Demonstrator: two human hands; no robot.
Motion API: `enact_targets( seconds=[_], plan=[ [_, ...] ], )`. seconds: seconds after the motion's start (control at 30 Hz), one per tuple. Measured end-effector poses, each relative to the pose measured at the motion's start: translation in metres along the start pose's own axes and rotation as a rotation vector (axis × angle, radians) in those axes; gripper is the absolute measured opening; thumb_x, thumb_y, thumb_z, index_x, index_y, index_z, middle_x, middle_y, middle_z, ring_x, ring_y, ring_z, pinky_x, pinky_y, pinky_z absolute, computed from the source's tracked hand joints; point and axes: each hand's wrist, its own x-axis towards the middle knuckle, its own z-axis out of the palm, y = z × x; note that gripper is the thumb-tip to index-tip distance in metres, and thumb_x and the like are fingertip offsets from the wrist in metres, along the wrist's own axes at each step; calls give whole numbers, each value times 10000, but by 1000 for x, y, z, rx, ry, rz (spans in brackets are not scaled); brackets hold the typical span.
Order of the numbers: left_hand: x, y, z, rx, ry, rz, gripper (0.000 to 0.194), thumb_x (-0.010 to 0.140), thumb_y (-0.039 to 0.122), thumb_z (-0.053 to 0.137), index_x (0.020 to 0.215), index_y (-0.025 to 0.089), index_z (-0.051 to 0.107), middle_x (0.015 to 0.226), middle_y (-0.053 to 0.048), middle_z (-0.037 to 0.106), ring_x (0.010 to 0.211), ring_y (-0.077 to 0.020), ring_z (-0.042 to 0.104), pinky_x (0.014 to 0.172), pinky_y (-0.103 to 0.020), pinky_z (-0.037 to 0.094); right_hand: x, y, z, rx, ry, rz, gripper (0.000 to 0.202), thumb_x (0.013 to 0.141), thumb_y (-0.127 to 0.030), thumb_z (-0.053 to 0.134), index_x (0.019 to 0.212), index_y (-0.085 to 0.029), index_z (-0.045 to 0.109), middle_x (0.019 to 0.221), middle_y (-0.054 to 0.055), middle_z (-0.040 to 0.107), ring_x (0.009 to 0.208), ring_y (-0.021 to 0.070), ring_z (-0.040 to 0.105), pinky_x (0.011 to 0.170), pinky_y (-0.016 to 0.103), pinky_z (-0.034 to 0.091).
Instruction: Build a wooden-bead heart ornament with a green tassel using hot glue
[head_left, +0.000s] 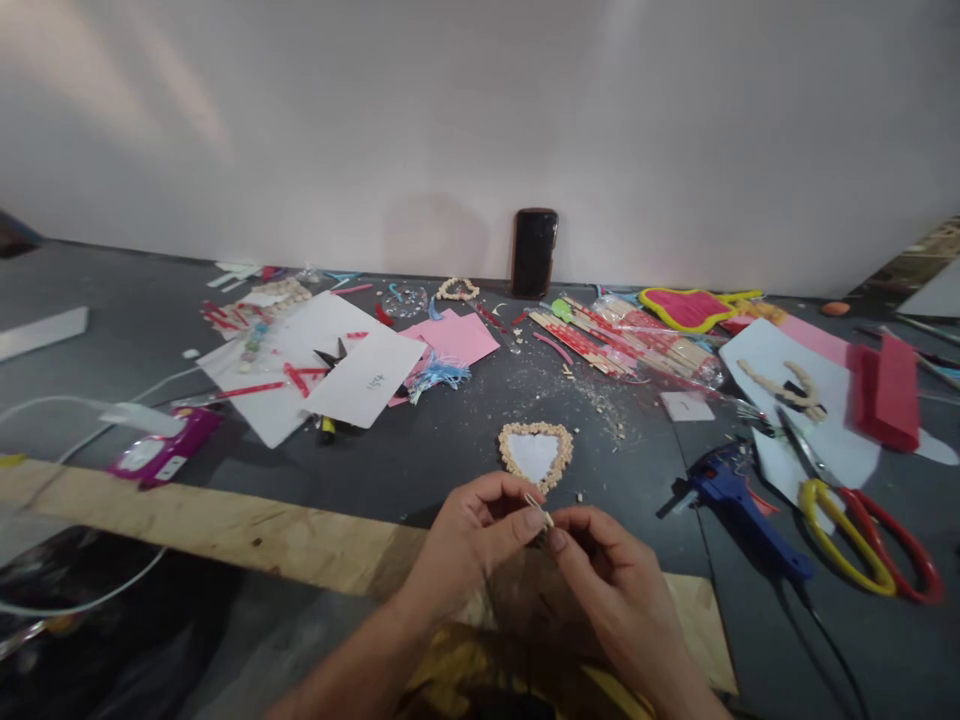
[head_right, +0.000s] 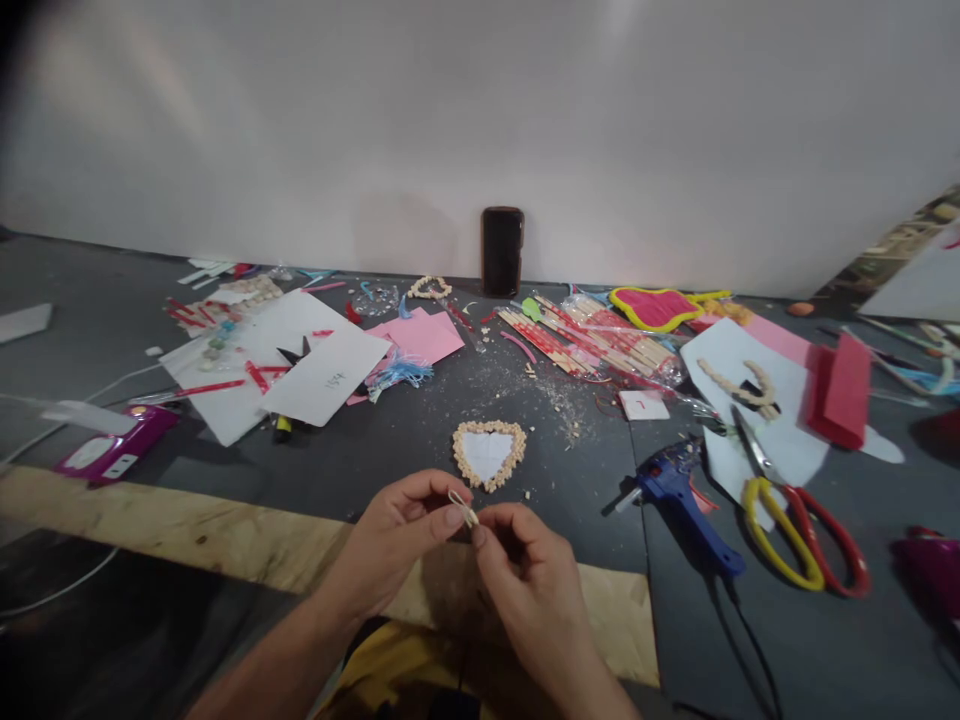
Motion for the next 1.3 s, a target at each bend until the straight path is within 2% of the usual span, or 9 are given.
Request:
enact_targets(
  seconds=[0.17, 0.53, 0.73, 0.83, 0.93, 1.03, 1.13, 1.3],
  plan=[
    [2, 3, 0, 127, 43, 21, 218, 727, 342, 735, 756, 137, 666, 682, 2, 600, 647, -95, 504, 621, -196, 412, 0, 1, 0, -26, 7, 3, 225, 808, -393, 575, 808, -182, 654, 717, 19, 651, 648, 132, 569, 580, 205, 458],
    [2, -1, 3, 133, 56, 7, 250, 717, 372, 719, 723, 136, 638, 666, -8, 612, 637, -112, 525, 621, -222, 426, 2, 0, 0, -19, 17, 15, 200, 791, -369, 577, 775, -187, 657, 696, 15, 648, 639, 133, 567, 573, 213, 458],
    [2, -2, 4, 131, 45, -3, 252, 728, 372, 715, 726, 134, 630, 661, -2, 600, 634, -104, 514, 624, -215, 421, 2, 1, -2, 75, -1, 67, 242, 769, -419, 619, 771, -179, 651, 696, 9, 628, 649, 126, 538, 585, 213, 433],
    [3, -1, 3, 113, 33, -11, 270, 732, 384, 721, 734, 129, 632, 673, -4, 600, 645, -101, 518, 636, -211, 422, 2, 4, -3, 180, -26, 154, 305, 751, -483, 641, 775, -179, 645, 634, -15, 567, 574, 102, 472, 522, 203, 389],
    [4, 1, -1, 67, -35, -52, 288, 723, 378, 739, 862, 138, 662, 732, -12, 618, 681, -108, 542, 674, -220, 436, 2, 7, -3, 314, -80, 259, 358, 732, -534, 657, 787, -182, 627, 578, -47, 480, 488, 70, 367, 443, 189, 304],
    [4, 3, -4, 46, -175, -74, 338, 703, 334, 765, 974, 152, 677, 843, -34, 630, 762, -132, 573, 729, -237, 445, 2, 10, -3, 403, -98, 292, 369, 714, -536, 679, 773, -178, 614, 606, -46, 475, 482, 54, 332, 431, 179, 268],
    [6, 4, -5, 86, -235, -29, 240, 722, 298, 752, 910, 157, 703, 878, -34, 613, 806, -138, 568, 748, -229, 435, 2, 10, -3, 415, -88, 296, 363, 707, -525, 692, 737, -175, 604, 598, -49, 460, 489, 52, 333, 443, 178, 282],
    [11, 2, -1, 129, -213, 17, 134, 758, 283, 721, 786, 154, 696, 771, -6, 601, 763, -116, 533, 724, -206, 403, 3, 4, -3, 321, -104, 259, 333, 760, -508, 636, 784, -176, 621, 581, -43, 477, 494, 69, 388, 445, 188, 320]
  ],
)
